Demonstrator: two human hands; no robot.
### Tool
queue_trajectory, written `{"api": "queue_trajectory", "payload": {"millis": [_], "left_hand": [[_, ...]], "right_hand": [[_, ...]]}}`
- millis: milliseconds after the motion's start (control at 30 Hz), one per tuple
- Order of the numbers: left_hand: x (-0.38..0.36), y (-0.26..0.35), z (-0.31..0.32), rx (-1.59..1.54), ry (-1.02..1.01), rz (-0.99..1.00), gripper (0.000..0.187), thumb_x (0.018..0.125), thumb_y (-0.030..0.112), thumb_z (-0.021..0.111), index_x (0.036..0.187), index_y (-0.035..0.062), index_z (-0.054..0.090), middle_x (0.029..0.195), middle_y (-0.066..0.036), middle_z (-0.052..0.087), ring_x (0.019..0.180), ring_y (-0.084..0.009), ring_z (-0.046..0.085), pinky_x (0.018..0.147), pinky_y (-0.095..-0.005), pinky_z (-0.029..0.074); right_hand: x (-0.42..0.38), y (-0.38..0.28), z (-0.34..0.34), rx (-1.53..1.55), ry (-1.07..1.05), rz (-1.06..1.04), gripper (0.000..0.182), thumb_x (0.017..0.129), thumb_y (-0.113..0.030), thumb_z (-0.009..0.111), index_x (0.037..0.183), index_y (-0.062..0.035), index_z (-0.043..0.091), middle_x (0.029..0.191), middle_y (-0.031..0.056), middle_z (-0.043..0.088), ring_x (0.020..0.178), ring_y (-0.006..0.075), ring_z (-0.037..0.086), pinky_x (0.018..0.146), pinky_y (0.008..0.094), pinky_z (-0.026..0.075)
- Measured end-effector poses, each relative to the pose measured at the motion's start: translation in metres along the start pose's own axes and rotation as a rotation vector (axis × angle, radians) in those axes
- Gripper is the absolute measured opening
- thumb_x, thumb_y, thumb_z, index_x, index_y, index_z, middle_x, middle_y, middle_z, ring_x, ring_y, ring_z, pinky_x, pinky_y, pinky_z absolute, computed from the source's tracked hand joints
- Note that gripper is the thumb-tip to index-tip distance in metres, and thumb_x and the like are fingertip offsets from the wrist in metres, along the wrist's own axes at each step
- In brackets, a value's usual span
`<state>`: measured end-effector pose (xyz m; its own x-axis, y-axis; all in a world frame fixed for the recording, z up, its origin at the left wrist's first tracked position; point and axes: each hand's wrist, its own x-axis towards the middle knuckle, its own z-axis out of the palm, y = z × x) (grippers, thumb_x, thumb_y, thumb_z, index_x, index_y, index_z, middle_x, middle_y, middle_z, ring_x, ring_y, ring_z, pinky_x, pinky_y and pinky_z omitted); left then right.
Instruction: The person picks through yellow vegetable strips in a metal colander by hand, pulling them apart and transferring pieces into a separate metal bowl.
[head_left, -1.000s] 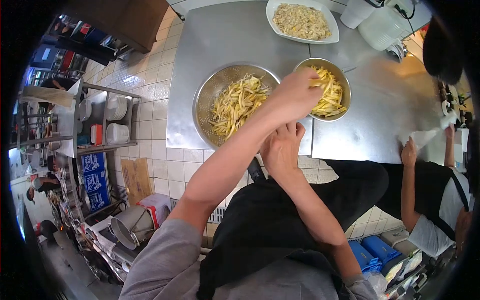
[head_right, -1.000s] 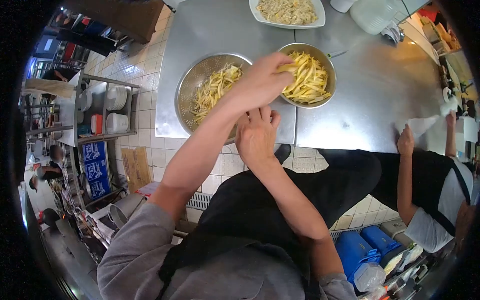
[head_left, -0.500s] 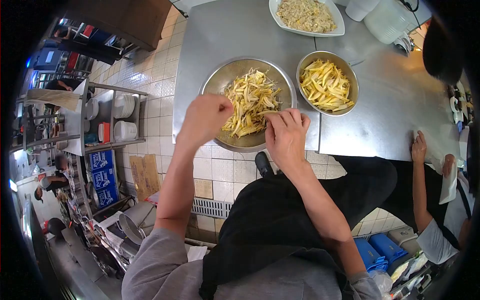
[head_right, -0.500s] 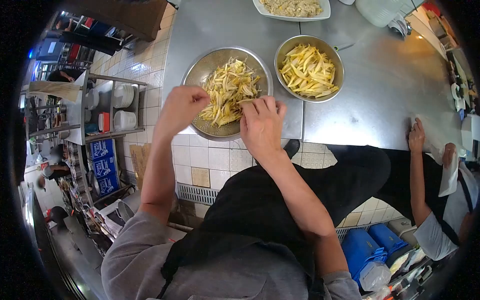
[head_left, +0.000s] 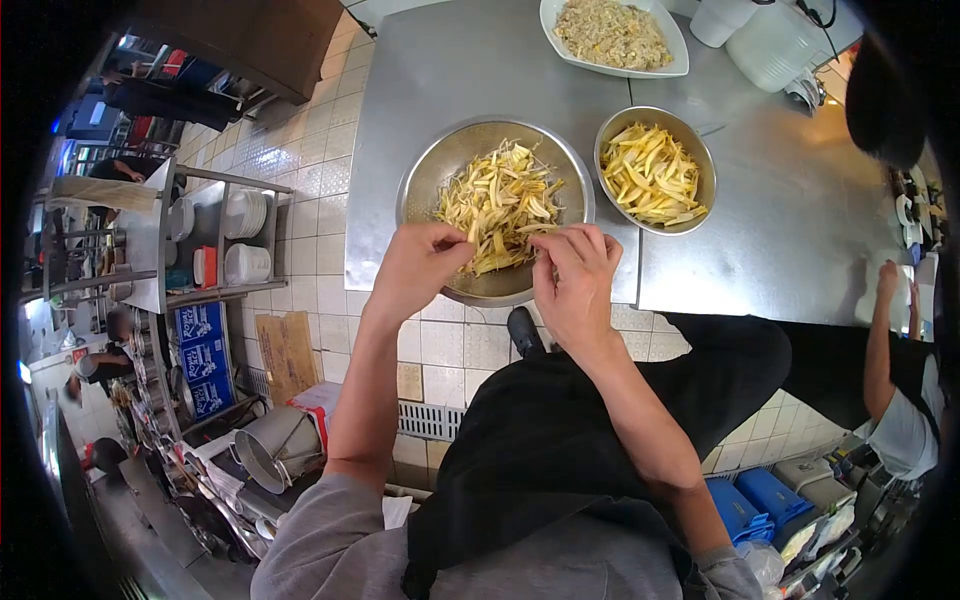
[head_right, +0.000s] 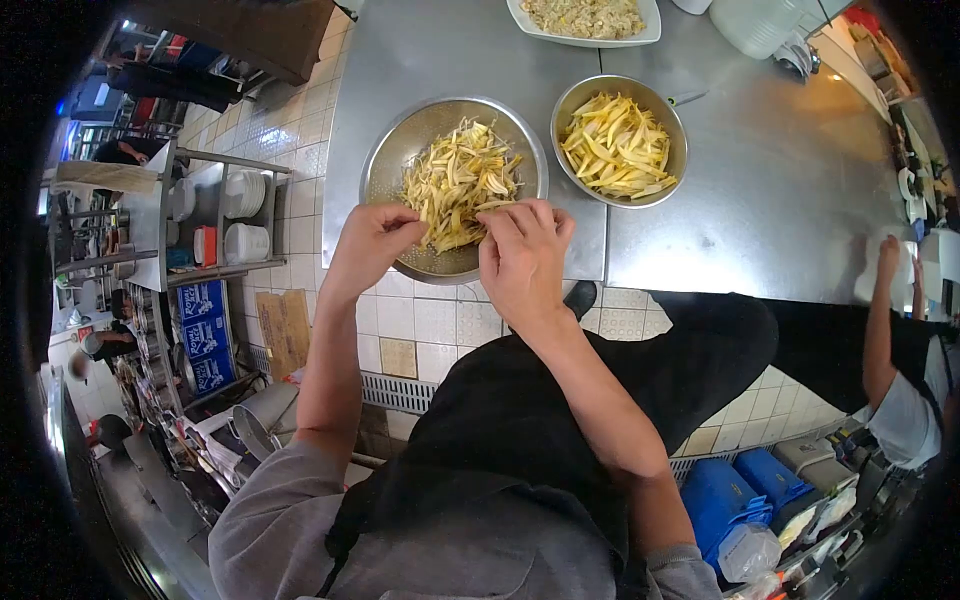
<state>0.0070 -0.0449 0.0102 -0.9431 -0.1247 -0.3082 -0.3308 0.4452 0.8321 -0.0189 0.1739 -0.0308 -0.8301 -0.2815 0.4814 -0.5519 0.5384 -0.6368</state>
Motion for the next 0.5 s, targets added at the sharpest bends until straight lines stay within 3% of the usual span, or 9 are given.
{"api": "queue_trajectory", "payload": {"millis": [33,100,300,500], "left_hand": [[-0.001,0.000,0.000,0.001,0.002,0.002,0.024,0.089,0.017,0.074,0.097,-0.0055,0.075,0.076,-0.009,0.072,0.068,-0.0171,0.066,0.064,-0.0331,0.051],[-0.003,0.009,0.001,-0.194,-0.079,-0.111,0.023,0.095,0.017,0.074,0.103,-0.0033,0.077,0.077,0.001,0.068,0.069,-0.0052,0.057,0.061,-0.0231,0.045],[-0.003,0.004,0.017,-0.542,-0.181,-0.140,0.017,0.099,0.015,0.070,0.106,0.0013,0.078,0.078,0.002,0.066,0.067,-0.0027,0.056,0.059,-0.0197,0.042],[-0.003,0.007,0.021,-0.543,-0.186,-0.128,0.019,0.099,0.015,0.070,0.107,-0.0005,0.077,0.078,0.003,0.066,0.067,-0.0035,0.057,0.059,-0.0200,0.043]], "right_hand": [[0.001,-0.003,-0.002,0.000,0.002,-0.002,0.027,0.075,0.001,0.072,0.100,-0.0075,0.073,0.097,0.0049,0.069,0.103,0.0271,0.060,0.094,0.0477,0.038],[0.006,-0.010,-0.007,-0.031,0.036,-0.029,0.025,0.076,0.000,0.073,0.099,-0.0084,0.073,0.098,0.0041,0.070,0.102,0.0260,0.060,0.094,0.0472,0.038],[0.012,-0.025,-0.016,0.172,-0.001,0.016,0.014,0.081,-0.006,0.077,0.095,-0.0080,0.074,0.094,0.0028,0.072,0.096,0.0241,0.063,0.091,0.0436,0.039],[0.003,-0.029,-0.024,0.182,-0.137,0.085,0.015,0.080,-0.007,0.082,0.094,-0.0056,0.077,0.090,0.0048,0.074,0.092,0.0242,0.065,0.087,0.0386,0.042]]}}
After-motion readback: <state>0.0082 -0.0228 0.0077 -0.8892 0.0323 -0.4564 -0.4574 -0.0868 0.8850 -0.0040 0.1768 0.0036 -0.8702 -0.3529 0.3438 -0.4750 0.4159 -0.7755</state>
